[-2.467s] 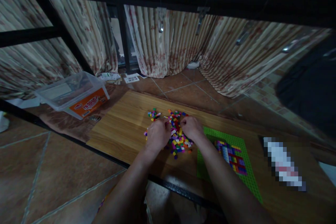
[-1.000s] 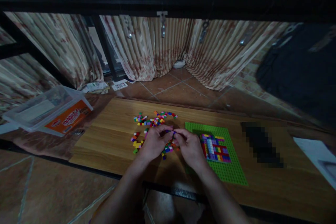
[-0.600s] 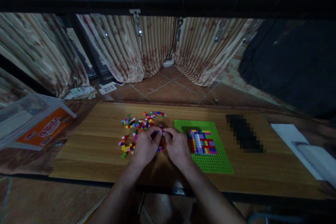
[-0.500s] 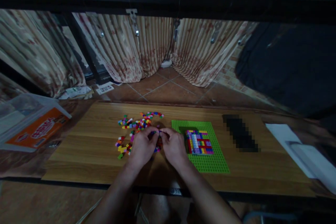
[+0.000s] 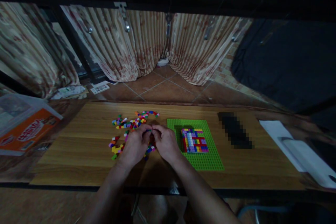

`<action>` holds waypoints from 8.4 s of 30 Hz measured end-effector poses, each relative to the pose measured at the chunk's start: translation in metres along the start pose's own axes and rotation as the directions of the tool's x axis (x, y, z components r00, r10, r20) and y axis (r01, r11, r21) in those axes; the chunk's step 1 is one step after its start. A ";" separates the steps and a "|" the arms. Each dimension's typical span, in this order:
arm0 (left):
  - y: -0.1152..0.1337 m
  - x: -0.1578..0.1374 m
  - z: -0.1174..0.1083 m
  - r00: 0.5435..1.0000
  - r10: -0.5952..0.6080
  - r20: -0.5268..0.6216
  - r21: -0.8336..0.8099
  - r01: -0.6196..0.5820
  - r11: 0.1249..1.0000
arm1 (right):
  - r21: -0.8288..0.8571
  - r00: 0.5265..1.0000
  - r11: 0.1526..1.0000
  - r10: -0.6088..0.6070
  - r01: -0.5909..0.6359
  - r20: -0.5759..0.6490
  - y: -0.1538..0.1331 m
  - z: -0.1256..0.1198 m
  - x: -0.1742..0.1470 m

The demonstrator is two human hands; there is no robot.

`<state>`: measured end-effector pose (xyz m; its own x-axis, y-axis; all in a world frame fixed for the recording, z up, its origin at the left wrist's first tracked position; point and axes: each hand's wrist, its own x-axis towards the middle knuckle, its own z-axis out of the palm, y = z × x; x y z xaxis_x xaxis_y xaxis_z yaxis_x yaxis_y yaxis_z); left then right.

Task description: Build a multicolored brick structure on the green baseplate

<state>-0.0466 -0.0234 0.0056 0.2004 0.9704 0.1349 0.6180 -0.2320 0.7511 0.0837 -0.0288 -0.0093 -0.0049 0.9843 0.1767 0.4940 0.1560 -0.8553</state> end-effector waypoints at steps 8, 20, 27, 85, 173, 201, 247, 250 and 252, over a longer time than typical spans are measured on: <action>0.007 -0.003 0.009 0.995 -0.028 -0.097 0.137 0.041 0.990 | -0.061 0.995 0.994 0.084 -0.087 -0.050 -0.006 -0.002 -0.001; 0.000 -0.002 0.005 0.997 0.034 -0.072 0.071 -0.029 0.997 | 0.017 0.999 1.000 -0.002 0.003 -0.048 0.002 0.002 0.000; 0.005 -0.003 0.006 0.994 -0.006 -0.105 0.192 0.026 0.981 | 0.022 0.995 0.999 -0.032 0.034 -0.089 0.003 0.002 0.000; 0.050 -0.015 0.087 0.998 -0.015 0.056 -0.246 0.028 0.969 | -0.244 0.986 0.970 -0.058 0.019 -0.154 0.057 -0.115 -0.030; 0.013 0.007 0.003 0.973 -0.191 -0.131 0.315 0.224 0.922 | -0.569 0.977 0.802 -0.081 0.180 0.196 0.016 -0.030 -0.014; 0.039 -0.014 0.064 0.994 -0.008 0.105 -0.132 0.022 0.991 | -0.257 0.988 0.966 -0.066 0.028 -0.140 0.031 -0.102 -0.025; 0.054 -0.013 0.071 0.940 0.151 0.305 0.117 -0.194 0.974 | -0.201 0.976 0.972 0.078 -0.119 -0.203 0.048 -0.100 -0.018; 0.054 -0.014 0.072 0.938 0.161 0.306 0.108 -0.202 0.973 | -0.188 0.972 0.972 0.101 -0.141 -0.210 0.049 -0.099 -0.017; 0.054 -0.014 0.072 0.937 0.160 0.309 0.102 -0.200 0.974 | -0.182 0.971 0.971 0.115 -0.155 -0.211 0.049 -0.099 -0.016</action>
<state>0.0389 -0.0544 -0.0021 0.5221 0.8516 0.0469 0.6396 -0.4274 0.6390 0.1937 -0.0452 -0.0056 0.2356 0.9559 0.1756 0.6388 -0.0162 -0.7692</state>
